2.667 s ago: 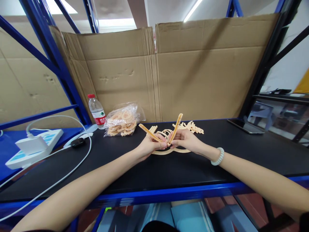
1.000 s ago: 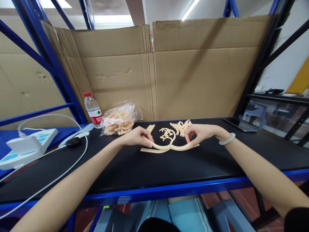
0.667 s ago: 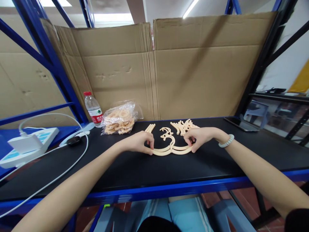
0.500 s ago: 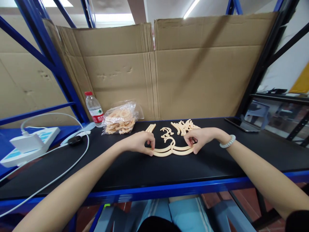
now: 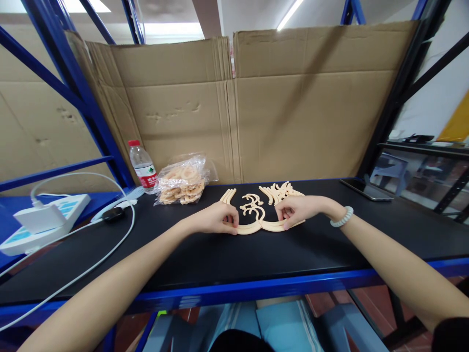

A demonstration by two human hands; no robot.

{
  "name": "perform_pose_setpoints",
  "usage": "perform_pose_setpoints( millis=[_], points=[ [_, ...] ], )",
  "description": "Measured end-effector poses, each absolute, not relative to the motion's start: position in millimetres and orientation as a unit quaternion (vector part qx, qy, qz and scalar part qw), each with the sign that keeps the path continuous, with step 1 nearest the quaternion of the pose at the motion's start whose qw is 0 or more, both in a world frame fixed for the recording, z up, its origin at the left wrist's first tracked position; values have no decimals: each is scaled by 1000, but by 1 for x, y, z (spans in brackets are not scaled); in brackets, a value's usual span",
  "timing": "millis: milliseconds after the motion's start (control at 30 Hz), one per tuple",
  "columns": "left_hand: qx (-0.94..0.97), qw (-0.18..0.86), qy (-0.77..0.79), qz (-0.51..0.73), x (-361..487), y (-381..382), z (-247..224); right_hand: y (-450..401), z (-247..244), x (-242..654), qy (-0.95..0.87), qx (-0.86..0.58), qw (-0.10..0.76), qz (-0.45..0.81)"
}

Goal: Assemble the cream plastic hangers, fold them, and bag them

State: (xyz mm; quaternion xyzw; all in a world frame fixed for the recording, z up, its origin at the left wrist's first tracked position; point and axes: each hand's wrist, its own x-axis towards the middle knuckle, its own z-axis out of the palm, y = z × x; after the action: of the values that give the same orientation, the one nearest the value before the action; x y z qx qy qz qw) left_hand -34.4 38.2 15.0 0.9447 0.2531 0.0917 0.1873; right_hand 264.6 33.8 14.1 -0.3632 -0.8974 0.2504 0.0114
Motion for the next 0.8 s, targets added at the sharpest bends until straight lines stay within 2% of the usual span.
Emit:
perform_pose_setpoints(
  millis=[100,300,533,800],
  points=[
    [939,191,263,114,-36,47,9,36,13,264,-898,-385,21,212],
    [933,128,290,170,-40,64,-4,40,9,262,-893,-406,63,184],
    [957,150,232,93,-40,50,12,35,12,263,-902,-381,35,202],
    [959,166,212,92,-40,48,15,33,13,263,-900,-390,27,193]
  ],
)
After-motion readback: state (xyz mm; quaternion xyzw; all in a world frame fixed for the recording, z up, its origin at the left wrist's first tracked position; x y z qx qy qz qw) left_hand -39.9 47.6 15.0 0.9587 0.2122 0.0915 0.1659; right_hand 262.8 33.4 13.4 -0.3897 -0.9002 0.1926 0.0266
